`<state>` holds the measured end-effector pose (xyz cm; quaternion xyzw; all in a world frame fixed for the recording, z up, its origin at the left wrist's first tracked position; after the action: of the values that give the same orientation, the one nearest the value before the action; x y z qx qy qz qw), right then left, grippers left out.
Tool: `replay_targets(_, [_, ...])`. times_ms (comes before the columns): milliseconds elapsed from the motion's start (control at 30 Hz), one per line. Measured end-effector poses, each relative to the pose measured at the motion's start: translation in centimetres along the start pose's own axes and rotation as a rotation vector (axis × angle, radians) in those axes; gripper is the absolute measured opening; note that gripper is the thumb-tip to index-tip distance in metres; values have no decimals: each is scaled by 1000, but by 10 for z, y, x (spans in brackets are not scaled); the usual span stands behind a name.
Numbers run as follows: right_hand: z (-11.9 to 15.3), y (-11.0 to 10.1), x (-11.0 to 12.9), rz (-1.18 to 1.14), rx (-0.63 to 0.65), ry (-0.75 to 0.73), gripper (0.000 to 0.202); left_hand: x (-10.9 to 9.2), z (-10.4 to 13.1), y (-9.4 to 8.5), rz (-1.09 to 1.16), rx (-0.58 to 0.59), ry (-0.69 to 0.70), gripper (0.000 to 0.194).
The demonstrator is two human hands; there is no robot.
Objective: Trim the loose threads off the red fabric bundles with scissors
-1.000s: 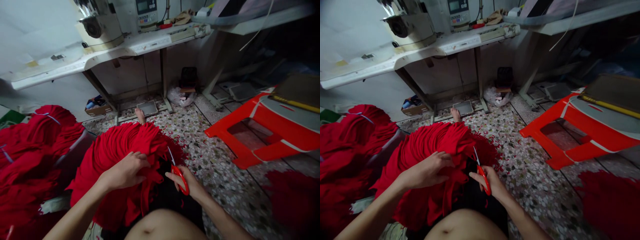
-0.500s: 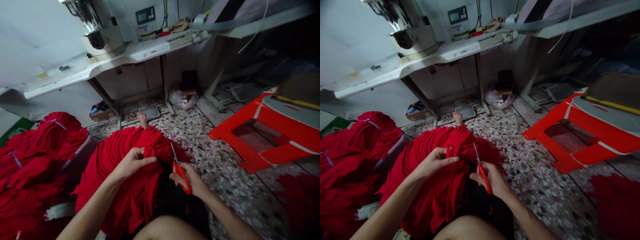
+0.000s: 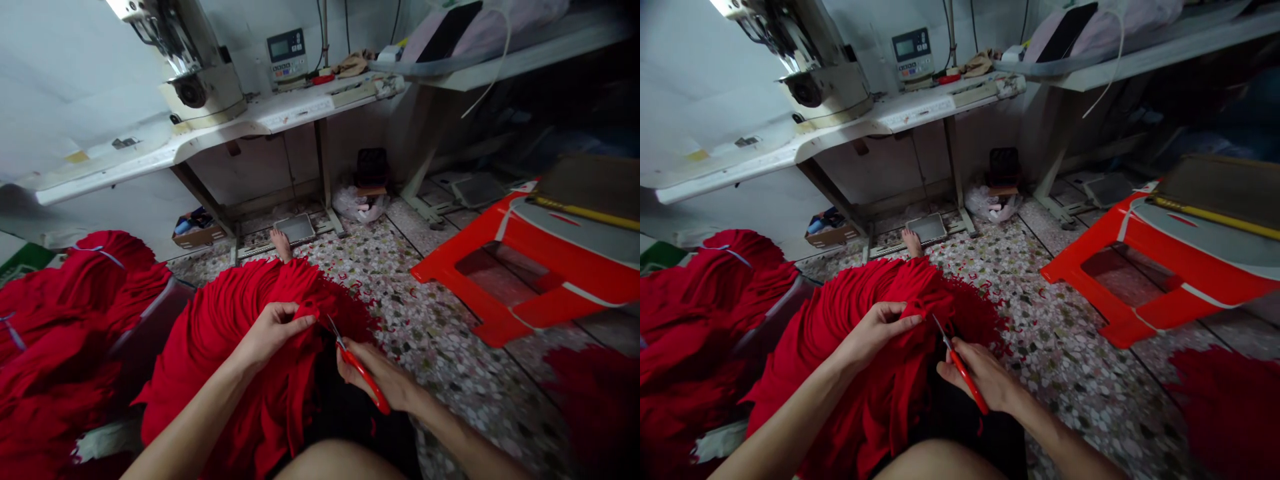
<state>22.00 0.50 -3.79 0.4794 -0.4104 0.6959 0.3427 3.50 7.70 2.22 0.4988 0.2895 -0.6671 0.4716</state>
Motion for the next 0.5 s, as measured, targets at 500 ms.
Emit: replay_targets(500, [-11, 10, -6, 2, -56, 117, 45, -1, 0, 3, -107, 93, -75, 41])
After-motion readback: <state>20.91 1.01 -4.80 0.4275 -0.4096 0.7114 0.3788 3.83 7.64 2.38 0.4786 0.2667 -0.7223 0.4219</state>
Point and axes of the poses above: each hand's wrist, its own z-axis away from the middle knuckle, its own y-axis out of the palm, x = y × z, the point moved 6 cm from there along -z, towards the middle knuckle, and after that the axes turned 6 degrees about y, right-handed, at the moved point
